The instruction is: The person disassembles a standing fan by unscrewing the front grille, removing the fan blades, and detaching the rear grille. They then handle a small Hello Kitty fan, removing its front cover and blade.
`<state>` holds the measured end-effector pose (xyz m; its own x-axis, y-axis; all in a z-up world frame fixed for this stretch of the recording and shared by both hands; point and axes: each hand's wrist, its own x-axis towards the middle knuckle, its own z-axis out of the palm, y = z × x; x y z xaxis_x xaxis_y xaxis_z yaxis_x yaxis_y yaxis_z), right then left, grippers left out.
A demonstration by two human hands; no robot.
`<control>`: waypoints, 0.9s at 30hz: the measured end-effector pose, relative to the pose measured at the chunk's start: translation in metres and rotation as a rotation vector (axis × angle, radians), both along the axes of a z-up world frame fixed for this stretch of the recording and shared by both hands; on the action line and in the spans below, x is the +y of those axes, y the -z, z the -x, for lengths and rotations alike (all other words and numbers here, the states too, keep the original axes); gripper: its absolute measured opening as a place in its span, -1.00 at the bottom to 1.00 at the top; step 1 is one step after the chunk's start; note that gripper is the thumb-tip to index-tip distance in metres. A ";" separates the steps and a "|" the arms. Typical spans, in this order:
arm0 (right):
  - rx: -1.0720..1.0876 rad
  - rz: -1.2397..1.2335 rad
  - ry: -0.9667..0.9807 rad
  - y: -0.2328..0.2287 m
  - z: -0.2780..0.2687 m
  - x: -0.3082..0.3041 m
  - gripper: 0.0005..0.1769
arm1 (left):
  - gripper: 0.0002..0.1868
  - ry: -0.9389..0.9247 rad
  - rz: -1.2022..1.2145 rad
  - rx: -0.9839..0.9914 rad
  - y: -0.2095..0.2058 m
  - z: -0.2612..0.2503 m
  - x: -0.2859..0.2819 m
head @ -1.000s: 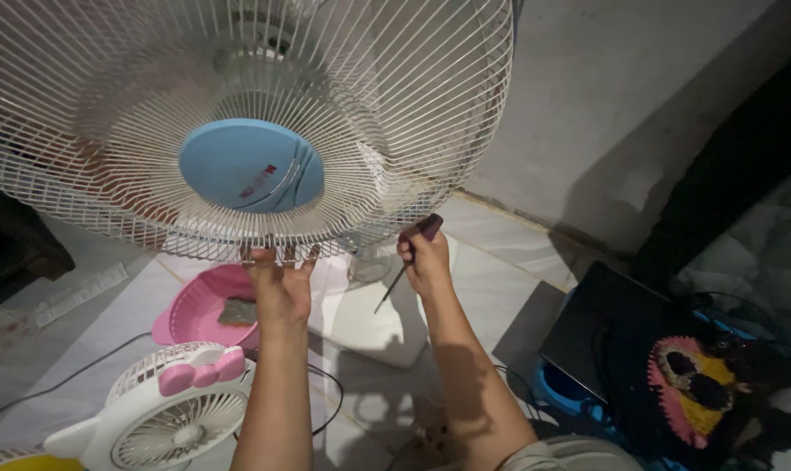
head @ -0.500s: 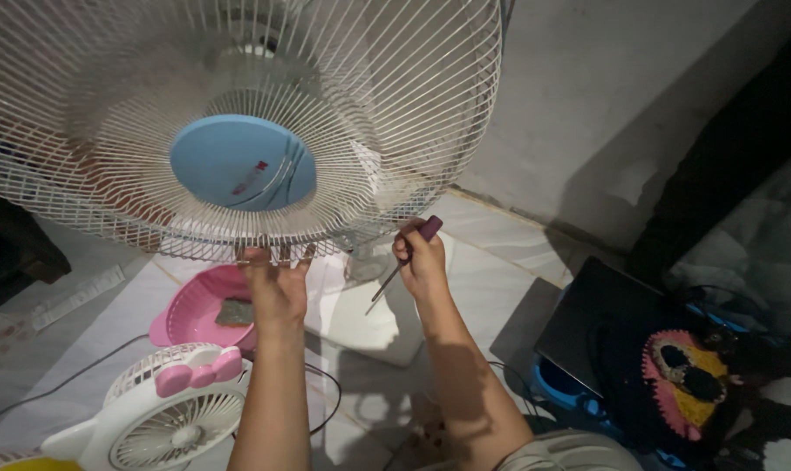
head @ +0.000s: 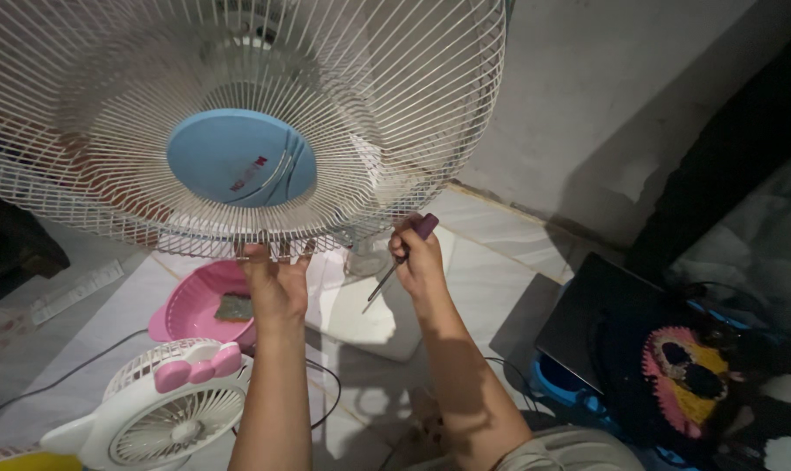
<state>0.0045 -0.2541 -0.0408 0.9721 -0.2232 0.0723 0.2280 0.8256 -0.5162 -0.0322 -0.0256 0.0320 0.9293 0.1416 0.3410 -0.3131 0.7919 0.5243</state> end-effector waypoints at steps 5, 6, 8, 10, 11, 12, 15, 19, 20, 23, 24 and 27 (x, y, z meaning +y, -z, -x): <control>-0.038 -0.036 -0.036 0.010 -0.004 -0.002 -0.80 | 0.00 0.015 0.008 -0.015 -0.002 0.001 0.000; -0.038 -0.049 -0.042 0.010 -0.005 -0.001 -0.77 | -0.01 0.012 0.010 -0.007 -0.003 0.001 -0.001; -0.029 -0.059 -0.038 0.010 -0.003 0.000 -0.75 | -0.02 0.010 0.008 -0.026 -0.004 0.003 -0.002; -0.013 -0.050 -0.018 0.009 -0.001 -0.001 -0.78 | -0.02 0.010 0.007 -0.032 -0.006 0.005 -0.002; -0.020 -0.056 -0.030 0.008 -0.001 -0.002 -0.78 | -0.03 0.010 0.007 -0.028 -0.006 0.005 -0.002; -0.026 -0.063 -0.040 0.007 -0.001 -0.001 -0.77 | -0.03 0.012 0.007 -0.023 -0.006 0.006 -0.002; -0.018 -0.074 -0.042 0.006 -0.001 0.000 -0.80 | -0.04 0.010 0.021 -0.038 -0.006 0.006 -0.003; -0.026 -0.028 -0.027 0.004 -0.001 0.000 -0.86 | -0.05 0.012 0.006 -0.036 -0.006 0.006 -0.002; -0.010 -0.039 -0.022 0.003 0.000 0.001 -0.86 | -0.05 0.013 0.005 -0.033 -0.006 0.005 -0.002; 0.019 -0.062 -0.017 0.000 0.001 0.003 -0.88 | -0.05 0.018 0.010 -0.016 -0.001 0.003 -0.001; 0.012 -0.064 -0.023 0.000 -0.001 0.004 -0.89 | -0.05 0.019 0.013 -0.012 0.001 0.001 0.000; 0.004 -0.083 -0.031 0.000 -0.004 0.005 -0.90 | -0.05 0.018 0.023 0.010 0.003 -0.001 0.001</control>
<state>0.0090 -0.2494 -0.0411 0.9789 -0.1978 0.0507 0.1994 0.8721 -0.4468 -0.0315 -0.0243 0.0287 0.9350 0.1326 0.3288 -0.2937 0.8090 0.5091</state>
